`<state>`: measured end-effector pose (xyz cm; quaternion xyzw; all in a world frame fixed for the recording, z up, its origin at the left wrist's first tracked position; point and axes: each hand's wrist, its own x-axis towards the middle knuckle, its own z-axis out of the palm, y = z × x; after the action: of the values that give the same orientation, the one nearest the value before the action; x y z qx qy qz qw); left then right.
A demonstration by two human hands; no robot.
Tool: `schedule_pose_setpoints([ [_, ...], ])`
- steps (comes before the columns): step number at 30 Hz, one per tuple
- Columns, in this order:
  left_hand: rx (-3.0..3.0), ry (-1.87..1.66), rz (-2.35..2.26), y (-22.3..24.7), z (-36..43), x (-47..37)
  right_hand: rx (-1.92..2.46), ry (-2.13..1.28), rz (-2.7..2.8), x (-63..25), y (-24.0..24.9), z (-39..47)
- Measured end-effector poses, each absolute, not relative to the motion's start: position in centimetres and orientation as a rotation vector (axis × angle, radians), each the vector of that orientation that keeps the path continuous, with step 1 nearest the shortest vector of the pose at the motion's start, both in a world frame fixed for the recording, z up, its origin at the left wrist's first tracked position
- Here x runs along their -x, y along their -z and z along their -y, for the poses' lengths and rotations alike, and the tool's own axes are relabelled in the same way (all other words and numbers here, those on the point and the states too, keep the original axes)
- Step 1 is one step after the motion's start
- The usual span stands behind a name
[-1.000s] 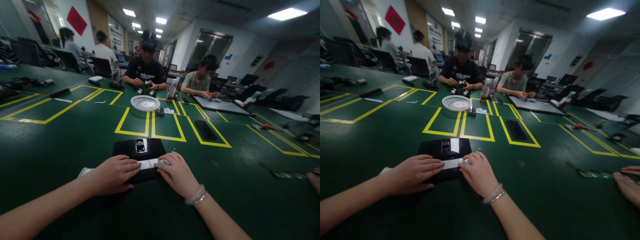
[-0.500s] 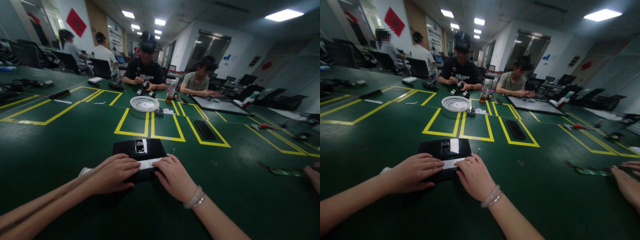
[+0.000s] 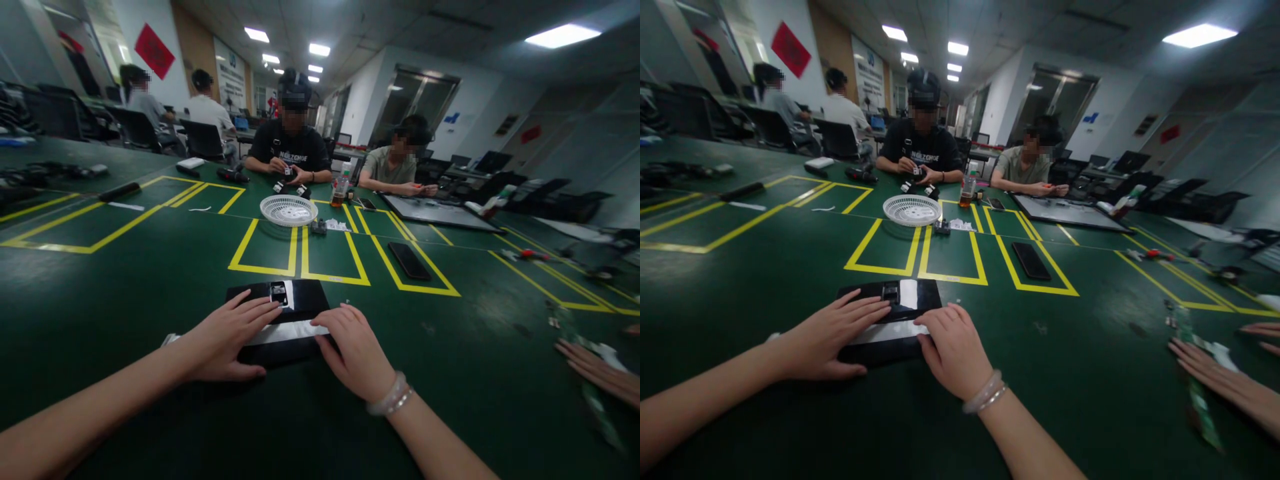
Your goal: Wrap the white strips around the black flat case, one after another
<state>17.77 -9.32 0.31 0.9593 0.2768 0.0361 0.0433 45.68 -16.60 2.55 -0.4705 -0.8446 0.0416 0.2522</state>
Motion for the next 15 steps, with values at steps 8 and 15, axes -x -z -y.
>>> schedule_pose_setpoints([
  [8, -2.902, -0.102, -1.020, -1.4, 9.0, -17.2, 1.323, -0.129, 2.345, -46.0, -2.4, 16.4],
  [15, -2.825, -0.046, -1.312, -1.3, 5.7, -13.6, 1.321, -0.153, 2.369, -46.2, -2.2, 16.5],
])
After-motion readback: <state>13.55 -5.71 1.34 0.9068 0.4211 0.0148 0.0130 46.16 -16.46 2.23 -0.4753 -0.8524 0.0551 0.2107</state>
